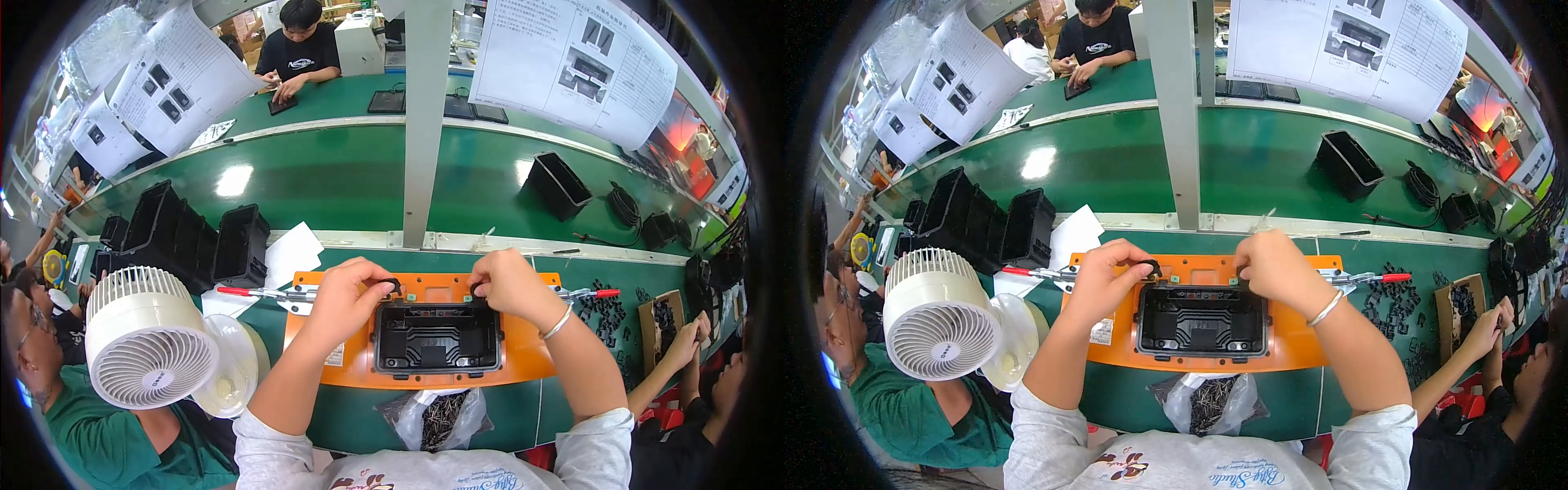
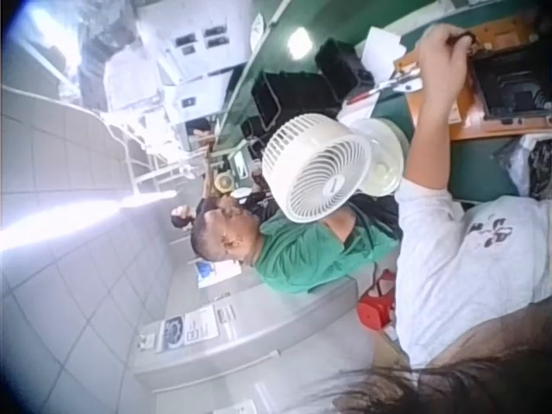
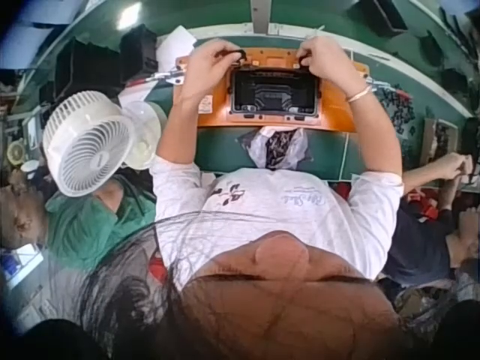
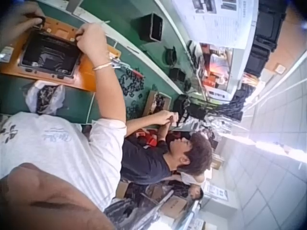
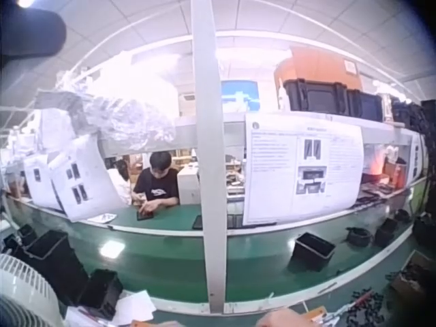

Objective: Assemble plastic components onto a housing using a manual toggle clamp assembly jig.

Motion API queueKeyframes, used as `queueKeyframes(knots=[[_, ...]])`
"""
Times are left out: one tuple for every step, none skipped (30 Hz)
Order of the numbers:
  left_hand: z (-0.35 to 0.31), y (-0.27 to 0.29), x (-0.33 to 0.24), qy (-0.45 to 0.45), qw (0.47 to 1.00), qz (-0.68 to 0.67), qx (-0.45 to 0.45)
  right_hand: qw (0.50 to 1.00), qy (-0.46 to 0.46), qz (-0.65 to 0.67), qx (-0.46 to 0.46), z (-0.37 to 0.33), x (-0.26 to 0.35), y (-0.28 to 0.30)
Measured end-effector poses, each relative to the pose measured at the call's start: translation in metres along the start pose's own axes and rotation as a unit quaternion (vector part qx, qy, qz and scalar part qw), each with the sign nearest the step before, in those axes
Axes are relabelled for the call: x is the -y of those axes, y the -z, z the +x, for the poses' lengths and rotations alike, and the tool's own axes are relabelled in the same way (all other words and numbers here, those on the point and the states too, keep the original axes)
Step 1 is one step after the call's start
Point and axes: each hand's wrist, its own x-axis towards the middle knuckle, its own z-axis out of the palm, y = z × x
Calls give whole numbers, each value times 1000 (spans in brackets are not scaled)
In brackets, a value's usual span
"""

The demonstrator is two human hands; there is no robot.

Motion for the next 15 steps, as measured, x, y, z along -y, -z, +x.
queueKeyframes(knots=[[3, 0, -1, 3, 1000, 21, 16, 1000, 1, 1, 0, 0, -1, -1], [5, -1, -2, 3, 1000, 23, 15, 1000, -1, 4, 5, 0, -3, -2], [7, -2, -2, -5, 999, 37, 28, 1000, -2, 8, 10, 1, -4, -2], [8, -3, -2, -13, 998, 52, 40, 1000, 0, 9, 10, 0, -5, -4], [10, -4, -2, -12, 998, 54, 39, 1000, 0, -3, -24, -3, -6, -6], [13, -6, -2, -8, 996, 74, 50, 998, -2, -16, -57, -6, -9, -7], [15, -8, -1, -5, 994, 93, 62, 998, -1, -16, -57, -9, -11, -6], [18, -12, 2, -5, 994, 93, 61, 996, -25, 24, -88, -12, -14, -3], [21, -13, 6, -5, 991, 112, 75, 990, -46, 66, -117, -15, -15, -2], [22, -15, 8, -5, 987, 130, 89, 987, -28, 81, -138, -20, -18, -4], [22, -16, 9, -5, 987, 132, 88, 987, -26, 82, -139, -26, -16, -6], [23, -17, 9, -20, 982, 166, 82, 978, 2, 81, -191, -34, -13, -8], [22, -18, 10, -33, 976, 201, 77, 967, 32, 82, -241, -42, -10, -9], [21, -18, 10, -32, 976, 202, 76, 967, 33, 83, -240, -51, -4, -10], [20, -18, 9, -25, 975, 206, 78, 970, 54, 86, -222, -61, 4, -9]])
